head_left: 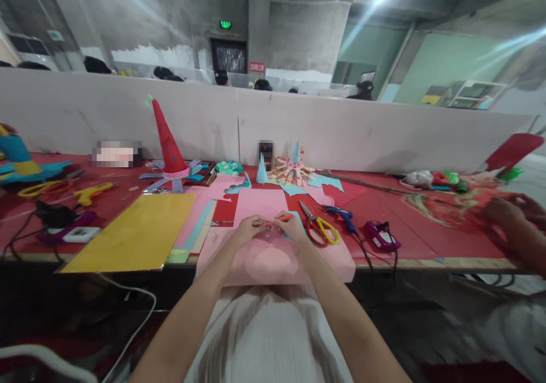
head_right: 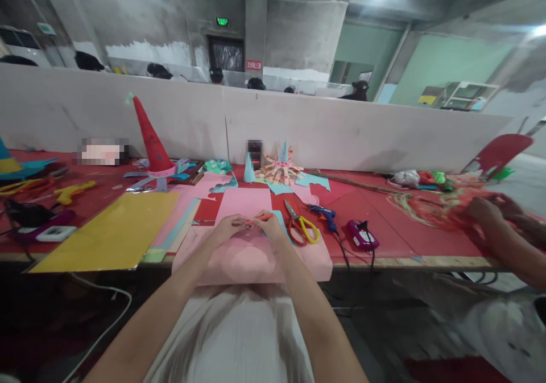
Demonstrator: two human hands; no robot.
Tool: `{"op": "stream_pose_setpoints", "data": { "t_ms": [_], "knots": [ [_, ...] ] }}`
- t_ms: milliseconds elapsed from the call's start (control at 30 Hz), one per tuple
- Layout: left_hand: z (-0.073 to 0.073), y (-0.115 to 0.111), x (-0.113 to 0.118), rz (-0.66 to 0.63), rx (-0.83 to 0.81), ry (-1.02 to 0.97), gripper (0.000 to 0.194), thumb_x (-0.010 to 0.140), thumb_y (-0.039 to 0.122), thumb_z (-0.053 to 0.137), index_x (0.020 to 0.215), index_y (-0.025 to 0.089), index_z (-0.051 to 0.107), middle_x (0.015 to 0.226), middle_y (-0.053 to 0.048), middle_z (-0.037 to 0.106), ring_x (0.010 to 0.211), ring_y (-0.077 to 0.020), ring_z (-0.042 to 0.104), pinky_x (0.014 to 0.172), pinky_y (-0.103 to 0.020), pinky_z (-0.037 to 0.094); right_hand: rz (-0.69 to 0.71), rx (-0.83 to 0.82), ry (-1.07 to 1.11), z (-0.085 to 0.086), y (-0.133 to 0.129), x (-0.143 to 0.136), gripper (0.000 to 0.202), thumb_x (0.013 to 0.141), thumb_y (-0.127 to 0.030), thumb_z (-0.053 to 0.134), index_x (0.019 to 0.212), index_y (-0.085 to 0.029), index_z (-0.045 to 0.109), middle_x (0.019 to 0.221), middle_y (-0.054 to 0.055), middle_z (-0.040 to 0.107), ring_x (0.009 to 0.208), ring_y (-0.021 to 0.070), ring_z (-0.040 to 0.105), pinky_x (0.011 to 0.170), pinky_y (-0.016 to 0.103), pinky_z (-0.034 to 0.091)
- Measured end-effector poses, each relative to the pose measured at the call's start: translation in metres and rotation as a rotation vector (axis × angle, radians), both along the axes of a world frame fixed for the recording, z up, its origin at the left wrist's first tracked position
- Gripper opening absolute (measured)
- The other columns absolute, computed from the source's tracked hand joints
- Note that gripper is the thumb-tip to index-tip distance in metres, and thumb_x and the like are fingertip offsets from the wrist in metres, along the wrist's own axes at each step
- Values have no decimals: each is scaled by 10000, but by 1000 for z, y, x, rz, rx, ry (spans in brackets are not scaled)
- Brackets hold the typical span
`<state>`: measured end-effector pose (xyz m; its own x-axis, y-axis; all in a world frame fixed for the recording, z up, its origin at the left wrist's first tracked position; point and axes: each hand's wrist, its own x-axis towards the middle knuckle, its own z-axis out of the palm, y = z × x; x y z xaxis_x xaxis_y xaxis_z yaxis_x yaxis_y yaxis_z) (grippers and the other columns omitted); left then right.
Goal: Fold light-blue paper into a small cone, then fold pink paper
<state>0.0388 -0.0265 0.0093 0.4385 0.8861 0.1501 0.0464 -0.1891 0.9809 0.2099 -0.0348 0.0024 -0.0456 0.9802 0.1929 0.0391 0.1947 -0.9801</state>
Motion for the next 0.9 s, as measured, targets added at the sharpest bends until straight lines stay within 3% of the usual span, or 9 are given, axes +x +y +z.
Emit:
{"op": "stream_pose_setpoints", "data": {
  "t_ms": [233, 467, 600, 800, 900],
  "knots": [
    [9, -1, -3, -31, 36, 65, 326, 621, 408, 666, 791, 137, 610, 807, -82, 672, 753, -180, 619, 716, -308, 475, 11, -1, 10, 10, -7, -2, 280, 566, -413, 685, 609, -173, 549, 489, -13, 577, 433, 94, 467, 442, 219, 337],
    [21, -4, -6, -49, 28, 100, 415, 612, 385, 670, 960, 166, 616, 922, -78, 667, 806, -191, 618, 764, -312, 466, 24, 12, 44, 13, -7, -4, 274, 546, -407, 706, 602, -174, 572, 488, -11, 579, 480, 119, 533, 492, 234, 387],
    [16, -5, -7, -87, 23, 99, 331, 609, 395, 667, 847, 165, 658, 895, -72, 674, 810, -190, 607, 786, -307, 455, 47, 20, 37, 9, -5, -4, 281, 530, -407, 717, 591, -175, 571, 514, -9, 591, 508, 124, 550, 503, 234, 399],
    [11, 0, -5, -99, 28, 90, 339, 630, 393, 651, 859, 143, 654, 829, -78, 676, 769, -181, 605, 743, -301, 462, 62, 16, 53, 10, -5, -5, 260, 546, -394, 709, 588, -173, 581, 534, -6, 597, 539, 126, 567, 546, 238, 415],
    [13, 5, 0, 57, 114, 127, 332, 645, 382, 633, 854, 124, 649, 805, -83, 672, 753, -186, 608, 708, -293, 471, 34, 3, 89, 9, -2, -5, 272, 568, -406, 689, 644, -165, 587, 515, -17, 587, 486, 105, 532, 520, 227, 400]
  ]
}}
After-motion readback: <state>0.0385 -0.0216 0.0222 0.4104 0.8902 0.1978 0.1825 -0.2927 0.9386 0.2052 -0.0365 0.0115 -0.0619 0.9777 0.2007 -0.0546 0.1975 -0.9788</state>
